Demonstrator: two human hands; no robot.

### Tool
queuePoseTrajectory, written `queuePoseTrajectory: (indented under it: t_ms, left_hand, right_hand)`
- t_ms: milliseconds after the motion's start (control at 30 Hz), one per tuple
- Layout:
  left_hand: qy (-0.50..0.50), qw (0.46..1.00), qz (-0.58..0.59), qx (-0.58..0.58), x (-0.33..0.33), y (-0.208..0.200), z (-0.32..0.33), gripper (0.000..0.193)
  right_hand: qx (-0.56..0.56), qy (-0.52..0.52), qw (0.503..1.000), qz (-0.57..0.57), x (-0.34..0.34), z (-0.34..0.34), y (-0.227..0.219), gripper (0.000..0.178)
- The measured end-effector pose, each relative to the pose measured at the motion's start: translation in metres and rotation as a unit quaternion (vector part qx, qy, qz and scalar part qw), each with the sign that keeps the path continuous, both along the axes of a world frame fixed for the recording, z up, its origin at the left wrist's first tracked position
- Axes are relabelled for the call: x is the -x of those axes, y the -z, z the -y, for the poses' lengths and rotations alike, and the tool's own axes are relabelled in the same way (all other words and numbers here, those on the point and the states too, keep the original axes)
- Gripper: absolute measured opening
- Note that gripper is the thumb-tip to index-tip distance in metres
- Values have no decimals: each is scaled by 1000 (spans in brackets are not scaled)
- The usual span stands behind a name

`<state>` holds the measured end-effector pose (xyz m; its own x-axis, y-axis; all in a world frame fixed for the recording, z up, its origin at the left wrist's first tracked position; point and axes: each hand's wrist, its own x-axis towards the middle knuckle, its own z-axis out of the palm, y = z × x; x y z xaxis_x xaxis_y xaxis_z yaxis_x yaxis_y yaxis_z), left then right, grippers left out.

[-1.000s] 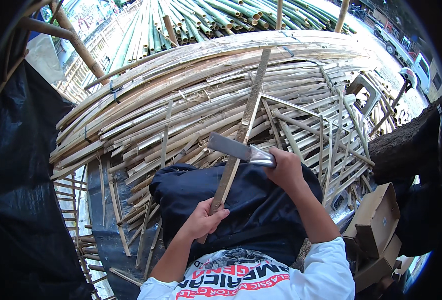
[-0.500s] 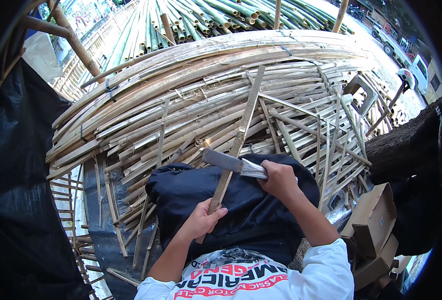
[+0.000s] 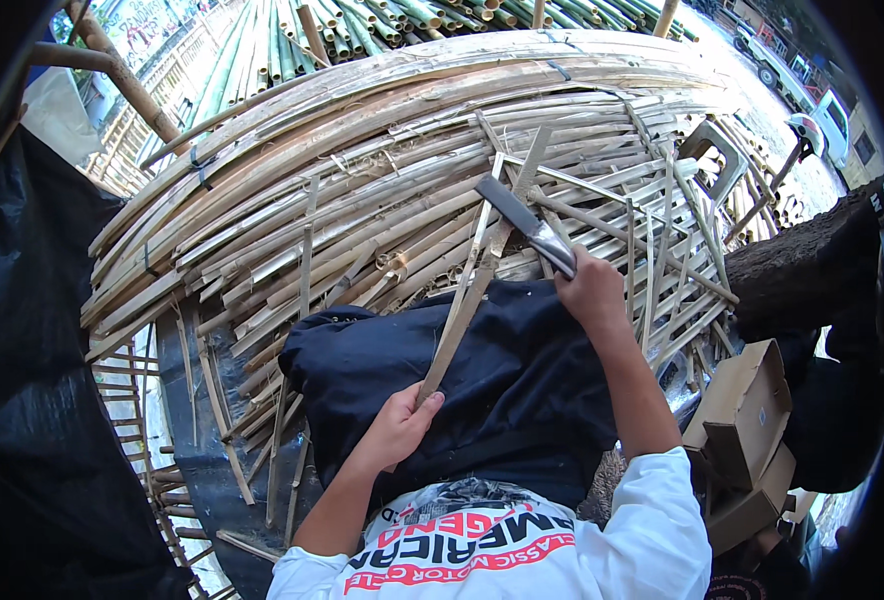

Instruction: The person shaves a long thin strip of bamboo using a knife by pulling the blade along its length while holding the strip against their lap.

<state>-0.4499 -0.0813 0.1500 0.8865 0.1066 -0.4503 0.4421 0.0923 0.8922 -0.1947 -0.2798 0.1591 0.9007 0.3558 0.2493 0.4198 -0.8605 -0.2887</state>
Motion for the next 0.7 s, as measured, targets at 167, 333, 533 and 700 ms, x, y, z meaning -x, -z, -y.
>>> queuePoseTrajectory:
  t_ms: [167, 333, 533, 700]
  left_hand:
    - [10, 999, -14, -38, 6, 0, 4, 27]
    - [6, 999, 10, -38, -3, 3, 7, 28]
    - [7, 999, 29, -28, -4, 12, 10, 22]
    - [16, 996, 37, -77, -7, 6, 11, 26]
  right_hand:
    - [50, -173, 983, 22, 40, 12, -10, 18]
    - [27, -146, 988, 37, 38, 11, 3, 14]
    - [6, -183, 983, -23, 57, 16, 7, 20]
    - [23, -265, 963, -50, 65, 12, 16, 23]
